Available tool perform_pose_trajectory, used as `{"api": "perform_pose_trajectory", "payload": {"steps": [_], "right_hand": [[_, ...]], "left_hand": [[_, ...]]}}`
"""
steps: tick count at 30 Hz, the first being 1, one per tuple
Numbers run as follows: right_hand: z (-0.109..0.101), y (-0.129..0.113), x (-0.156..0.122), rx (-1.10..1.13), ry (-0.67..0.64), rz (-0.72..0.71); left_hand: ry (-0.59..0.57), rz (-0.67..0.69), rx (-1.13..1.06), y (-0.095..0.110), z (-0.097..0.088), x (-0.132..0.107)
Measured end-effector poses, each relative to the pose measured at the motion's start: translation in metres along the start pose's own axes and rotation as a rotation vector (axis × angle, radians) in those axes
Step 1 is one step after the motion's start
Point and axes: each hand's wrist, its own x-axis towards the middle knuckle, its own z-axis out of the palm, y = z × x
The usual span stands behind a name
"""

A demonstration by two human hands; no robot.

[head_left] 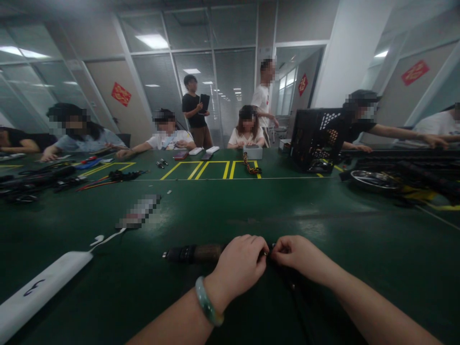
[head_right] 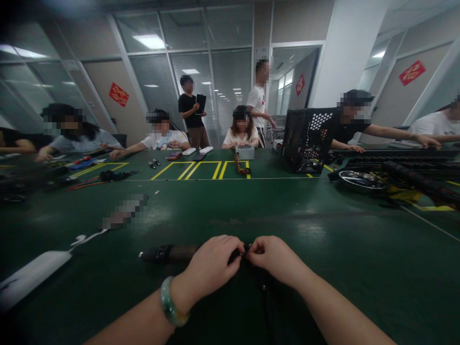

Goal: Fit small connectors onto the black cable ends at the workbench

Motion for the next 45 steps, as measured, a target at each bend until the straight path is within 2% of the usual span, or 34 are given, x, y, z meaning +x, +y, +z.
{"api": "perform_pose_trajectory", "payload": {"steps": [7,13,18,28,35,45], "right_hand": [[-0.0009,-0.0026,0.0001,0.007,-0.024,-0.006],[-0.0028,-0.0075,-0.0014,-0.020,-0.034,-0.009],[-0.0064,-0.0052,-0.0016,-0.066,-0.033,-0.055],[-0.0086,-0.0033,-0.0026,-0.015,-0.049,-0.106],[-0.0094,-0.0053,-0.0039,-0.011,-0.067,-0.069],[-0.0080,-0.0012,-0.0010,-0.016,-0.050,-0.089]], "left_hand": [[-0.009,-0.039,0.031,-0.0003,0.0012,-0.0002],[-0.007,-0.008,0.035,-0.0036,0.0034,0.0000],[-0.008,0.004,0.032,-0.0030,0.0026,0.0004],[-0.040,-0.031,0.027,-0.0005,-0.0010,0.0002],[-0.039,-0.031,0.004,-0.0007,-0.0007,0.0017],[-0.023,0.003,0.029,-0.0014,0.0012,0.0016]]}}
